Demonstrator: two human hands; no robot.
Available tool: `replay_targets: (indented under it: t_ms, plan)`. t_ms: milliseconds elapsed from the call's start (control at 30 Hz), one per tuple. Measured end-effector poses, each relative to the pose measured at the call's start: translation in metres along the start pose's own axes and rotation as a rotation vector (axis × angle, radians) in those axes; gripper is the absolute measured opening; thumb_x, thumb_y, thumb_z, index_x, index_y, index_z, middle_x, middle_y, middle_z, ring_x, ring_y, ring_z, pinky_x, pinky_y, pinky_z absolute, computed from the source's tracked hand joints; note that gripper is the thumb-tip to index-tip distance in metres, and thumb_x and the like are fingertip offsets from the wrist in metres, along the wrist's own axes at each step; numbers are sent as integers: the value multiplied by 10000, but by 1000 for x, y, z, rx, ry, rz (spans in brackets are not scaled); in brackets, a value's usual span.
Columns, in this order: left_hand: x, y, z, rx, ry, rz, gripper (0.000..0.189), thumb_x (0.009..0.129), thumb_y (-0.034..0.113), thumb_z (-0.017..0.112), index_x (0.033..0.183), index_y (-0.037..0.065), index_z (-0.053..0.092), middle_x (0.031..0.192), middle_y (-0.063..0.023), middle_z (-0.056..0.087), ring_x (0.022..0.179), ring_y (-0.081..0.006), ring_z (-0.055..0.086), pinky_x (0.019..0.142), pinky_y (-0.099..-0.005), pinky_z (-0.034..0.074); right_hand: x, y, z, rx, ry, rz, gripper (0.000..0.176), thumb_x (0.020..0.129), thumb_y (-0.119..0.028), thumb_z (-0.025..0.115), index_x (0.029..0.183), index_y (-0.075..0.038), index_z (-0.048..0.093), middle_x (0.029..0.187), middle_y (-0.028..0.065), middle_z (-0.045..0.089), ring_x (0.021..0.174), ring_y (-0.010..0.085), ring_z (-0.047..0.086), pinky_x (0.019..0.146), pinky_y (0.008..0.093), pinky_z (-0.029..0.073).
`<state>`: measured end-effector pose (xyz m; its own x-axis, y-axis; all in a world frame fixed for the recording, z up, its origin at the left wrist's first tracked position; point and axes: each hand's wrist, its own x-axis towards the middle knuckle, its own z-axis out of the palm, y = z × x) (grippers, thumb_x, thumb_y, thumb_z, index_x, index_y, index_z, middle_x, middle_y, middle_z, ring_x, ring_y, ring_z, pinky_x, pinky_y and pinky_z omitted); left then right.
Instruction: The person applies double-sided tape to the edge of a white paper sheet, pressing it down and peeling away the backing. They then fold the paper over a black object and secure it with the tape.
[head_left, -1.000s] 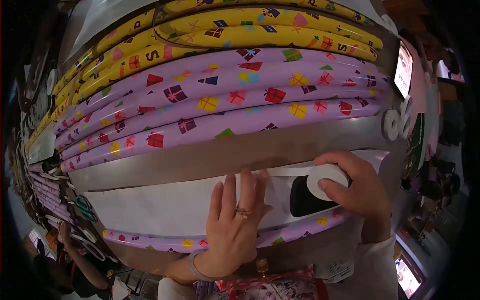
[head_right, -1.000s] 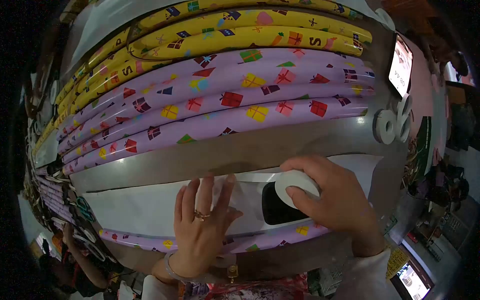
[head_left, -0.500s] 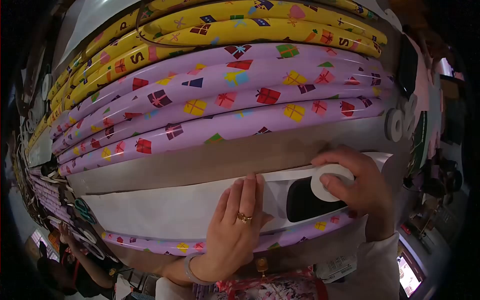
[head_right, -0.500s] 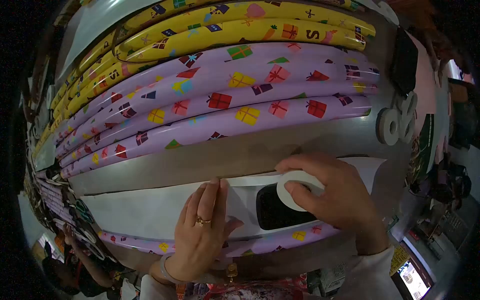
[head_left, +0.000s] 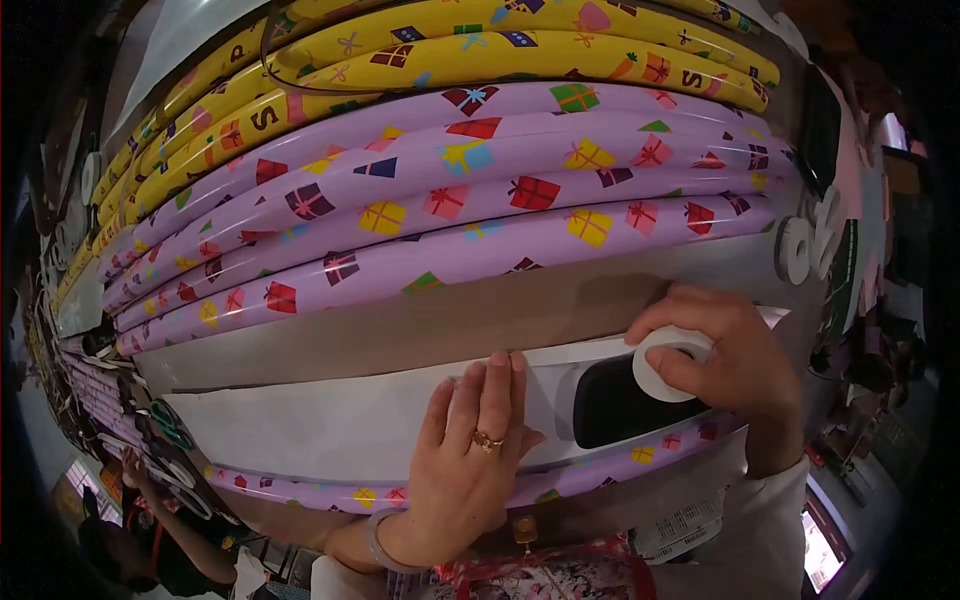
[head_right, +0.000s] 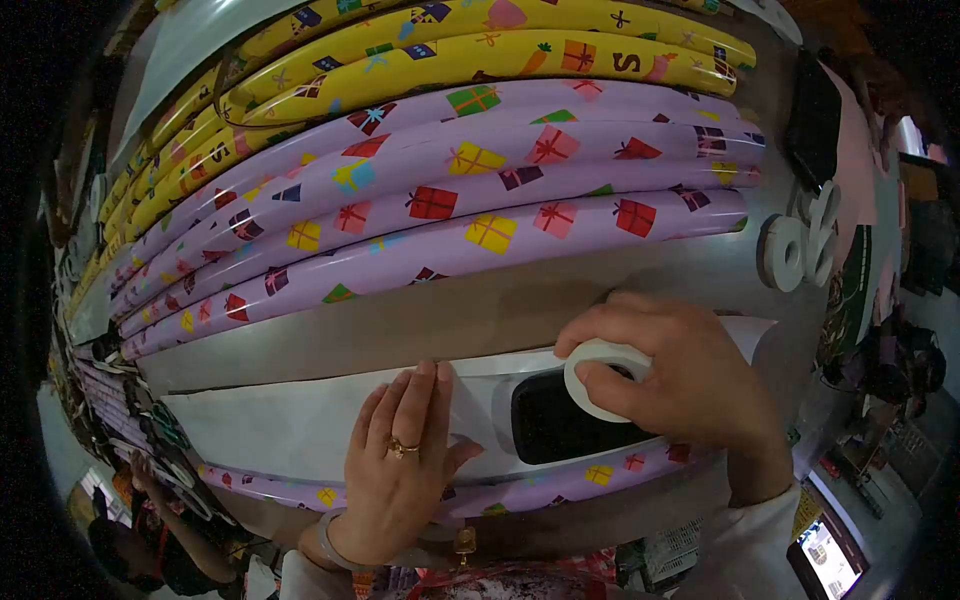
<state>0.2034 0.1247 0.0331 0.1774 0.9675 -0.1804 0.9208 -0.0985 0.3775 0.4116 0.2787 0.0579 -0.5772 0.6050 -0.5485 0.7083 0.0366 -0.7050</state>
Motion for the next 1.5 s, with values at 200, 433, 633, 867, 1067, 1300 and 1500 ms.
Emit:
replay_targets:
  t_ms: [200, 433, 633, 867, 1067, 1300, 1500]
  plan:
    - [-2, 0, -2, 55, -66, 5, 684, 793, 322, 673, 1363, -7, 484, 1389, -124, 410, 1190, -242, 495, 965, -411, 466, 7, 2, -8, -44, -102, -17, 218, 774, -160, 654, 980, -95, 685, 889, 112, 658, 831, 295, 646, 743, 365, 501]
    - [-3, 0, 0, 81, -71, 6, 687, 811, 328, 659, 1377, -11, 467, 1398, -130, 399, 1201, -246, 490, 968, -408, 464, 13, 2, -15, -43, -151, -63, 223, 778, -144, 658, 991, -81, 684, 909, 121, 672, 836, 297, 649, 758, 376, 505]
    - [0, 2, -3, -3, -29, -8, 783, 662, 273, 787, 1334, -17, 506, 1354, -128, 432, 1167, -290, 517, 972, -434, 462, 13, -2, -23, -108, -198, -68, 239, 799, -163, 652, 1023, -89, 684, 951, 100, 682, 879, 285, 649, 792, 364, 503]
    - [-3, -1, 2, 47, -17, 32, 684, 814, 311, 655, 1366, -38, 454, 1370, -147, 408, 1197, -268, 483, 988, -415, 440, 19, 5, -31, -55, -294, -134, 300, 814, -146, 662, 1101, -57, 652, 1014, 93, 667, 948, 230, 643, 840, 316, 490]
    - [-1, 1, -4, -69, 21, 8, 701, 770, 278, 709, 1338, -53, 468, 1327, -140, 436, 1165, -281, 492, 982, -412, 438, 8, -2, -30, -208, -229, -132, 291, 852, -168, 648, 1123, -65, 624, 1039, 88, 623, 954, 224, 615, 832, 319, 483]
    - [-4, 2, 3, -94, 94, -1, 725, 714, 198, 761, 1339, -32, 476, 1326, -118, 443, 1181, -300, 488, 983, -403, 434, -1, -1, -23, -187, -80, -185, 256, 894, -61, 585, 1146, -68, 626, 1039, 87, 522, 951, 241, 560, 849, 326, 454]
    - [-6, 1, 8, -67, 120, 12, 728, 724, 204, 762, 1344, -35, 464, 1329, -125, 433, 1184, -301, 486, 987, -402, 434, 4, -1, -16, -203, 22, -195, 258, 879, -77, 610, 1135, -76, 633, 1050, 90, 561, 999, 258, 562, 880, 339, 447]
